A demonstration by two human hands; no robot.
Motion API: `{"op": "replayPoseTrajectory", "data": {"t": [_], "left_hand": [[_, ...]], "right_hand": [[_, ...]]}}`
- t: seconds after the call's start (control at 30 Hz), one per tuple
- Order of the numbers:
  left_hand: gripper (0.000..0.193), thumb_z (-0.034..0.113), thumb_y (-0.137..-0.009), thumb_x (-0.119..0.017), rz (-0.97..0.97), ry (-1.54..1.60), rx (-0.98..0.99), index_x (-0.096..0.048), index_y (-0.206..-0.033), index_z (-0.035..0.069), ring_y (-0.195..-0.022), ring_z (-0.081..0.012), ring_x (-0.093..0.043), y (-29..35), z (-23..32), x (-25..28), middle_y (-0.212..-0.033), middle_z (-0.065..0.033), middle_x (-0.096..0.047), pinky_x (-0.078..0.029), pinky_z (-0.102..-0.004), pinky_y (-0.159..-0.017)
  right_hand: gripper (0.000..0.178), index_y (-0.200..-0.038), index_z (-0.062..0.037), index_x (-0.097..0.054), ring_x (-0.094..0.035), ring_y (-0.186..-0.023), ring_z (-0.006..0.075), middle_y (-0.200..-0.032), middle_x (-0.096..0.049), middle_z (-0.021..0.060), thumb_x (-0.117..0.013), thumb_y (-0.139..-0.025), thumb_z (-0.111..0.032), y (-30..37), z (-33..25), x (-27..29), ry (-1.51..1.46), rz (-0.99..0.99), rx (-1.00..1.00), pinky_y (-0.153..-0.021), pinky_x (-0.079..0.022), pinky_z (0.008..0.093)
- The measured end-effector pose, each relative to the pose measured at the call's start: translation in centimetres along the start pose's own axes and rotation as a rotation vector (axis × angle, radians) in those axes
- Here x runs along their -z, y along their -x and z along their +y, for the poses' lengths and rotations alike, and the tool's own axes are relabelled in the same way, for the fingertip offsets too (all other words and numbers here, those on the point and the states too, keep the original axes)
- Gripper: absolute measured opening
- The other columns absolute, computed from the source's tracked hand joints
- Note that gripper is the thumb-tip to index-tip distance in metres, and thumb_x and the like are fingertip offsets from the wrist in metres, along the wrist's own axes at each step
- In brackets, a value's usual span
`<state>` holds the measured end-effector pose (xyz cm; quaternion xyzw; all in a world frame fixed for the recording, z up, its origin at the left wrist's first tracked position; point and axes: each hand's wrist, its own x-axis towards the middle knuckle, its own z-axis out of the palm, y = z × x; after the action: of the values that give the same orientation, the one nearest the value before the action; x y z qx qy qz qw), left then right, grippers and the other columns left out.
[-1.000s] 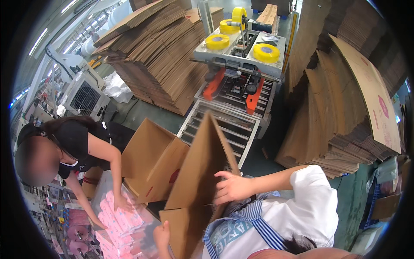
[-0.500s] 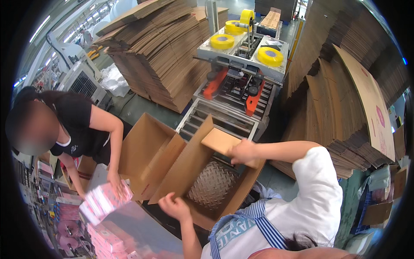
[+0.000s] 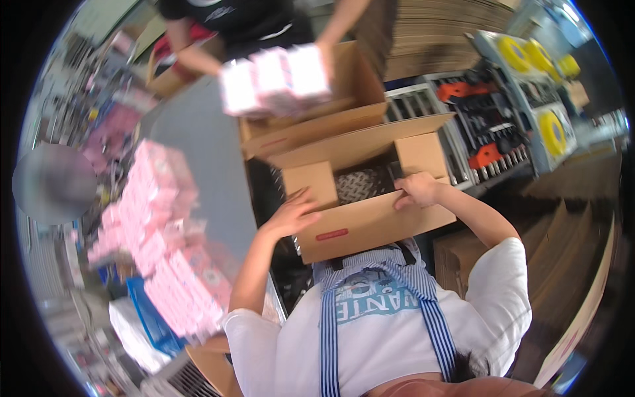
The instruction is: The person packs pink rectangular packages into cardboard boxes on a metal table. They arrange the items in rows, close the box flaps, and move the filled boxes to a conveyor belt or sealing station. Another person assists by handling the boxes and preparing new ones.
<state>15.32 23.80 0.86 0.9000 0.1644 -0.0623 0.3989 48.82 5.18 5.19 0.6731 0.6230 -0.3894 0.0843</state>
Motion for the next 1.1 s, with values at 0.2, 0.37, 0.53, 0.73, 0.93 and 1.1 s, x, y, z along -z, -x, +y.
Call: {"op": "replayPoseTrajectory", "data": {"t": [0.2,0.37,0.53,0.73,0.93,1.1], "left_hand": [[0.052,0.041,-0.084,-0.057,0.595,-0.549,0.196,-0.054,-0.126,0.011,-0.135,-0.0257,-0.032,-1.2,6.0,-9.5,-0.144,-0.0119,-0.038,-0.021,-0.0558,-0.108],[0.054,0.040,-0.088,-0.051,0.688,-0.759,0.172,-0.049,-0.132,0.009,-0.135,-0.0289,-0.034,-3.2,8.1,-11.5,-0.145,-0.0189,-0.035,-0.023,-0.0583,-0.106],[0.071,0.049,-0.092,-0.042,0.627,-0.475,0.679,-0.025,-0.145,0.006,-0.141,-0.0304,-0.021,2.3,1.4,-6.1,-0.152,-0.0167,-0.022,-0.016,-0.0578,-0.110],[0.068,0.048,-0.095,-0.035,0.690,0.162,1.071,-0.022,-0.146,0.004,-0.141,-0.0326,-0.017,7.7,-9.8,-4.2,-0.153,-0.0175,-0.016,-0.013,-0.0535,-0.112],[0.067,0.052,-0.098,-0.027,0.700,0.841,0.587,-0.024,-0.146,0.004,-0.142,-0.0256,-0.016,-2.0,-0.6,-11.4,-0.152,-0.0147,-0.021,-0.013,-0.0373,-0.115],[0.073,0.042,-0.092,-0.053,0.690,1.209,0.306,-0.026,-0.143,-0.002,-0.131,-0.0226,-0.035,-2.6,2.1,-10.2,-0.142,-0.0145,-0.038,-0.028,-0.0349,-0.109]], "right_hand": [[0.015,-0.095,-0.0072,-0.059,-0.058,-0.088,0.0310,-0.089,-0.062,0.0106,-0.062,-0.082,-0.015,-2.6,-3.9,7.0,0.368,1.327,0.217,-0.093,-0.041,0.0455],[0.004,-0.082,-0.0081,-0.061,-0.060,-0.084,0.0269,-0.083,-0.063,0.0080,-0.062,-0.079,-0.007,-0.4,-1.4,-5.5,0.246,0.917,0.319,-0.101,-0.037,0.0474],[0.030,-0.089,0.0010,-0.062,-0.060,-0.077,0.0184,-0.082,-0.063,0.0084,-0.043,-0.098,-0.020,0.7,3.5,-2.3,-0.688,1.239,-0.194,-0.082,-0.046,0.0313],[0.059,-0.133,-0.0027,-0.046,-0.052,-0.117,0.0247,-0.129,-0.054,0.0091,-0.033,-0.099,-0.048,-5.5,12.9,-19.8,-1.655,0.383,-0.460,-0.099,-0.039,0.0357],[0.029,-0.086,-0.0018,-0.058,-0.047,-0.068,0.0066,-0.077,-0.056,-0.0022,-0.049,-0.096,-0.027,8.3,23.2,-9.2,-0.832,0.720,-0.429,-0.058,-0.038,0.0243],[0.026,-0.094,-0.0007,-0.061,-0.051,-0.072,0.0060,-0.083,-0.058,-0.0029,-0.050,-0.094,-0.025,12.0,11.0,1.3,-0.823,0.931,0.140,-0.069,-0.044,0.0227]]}}
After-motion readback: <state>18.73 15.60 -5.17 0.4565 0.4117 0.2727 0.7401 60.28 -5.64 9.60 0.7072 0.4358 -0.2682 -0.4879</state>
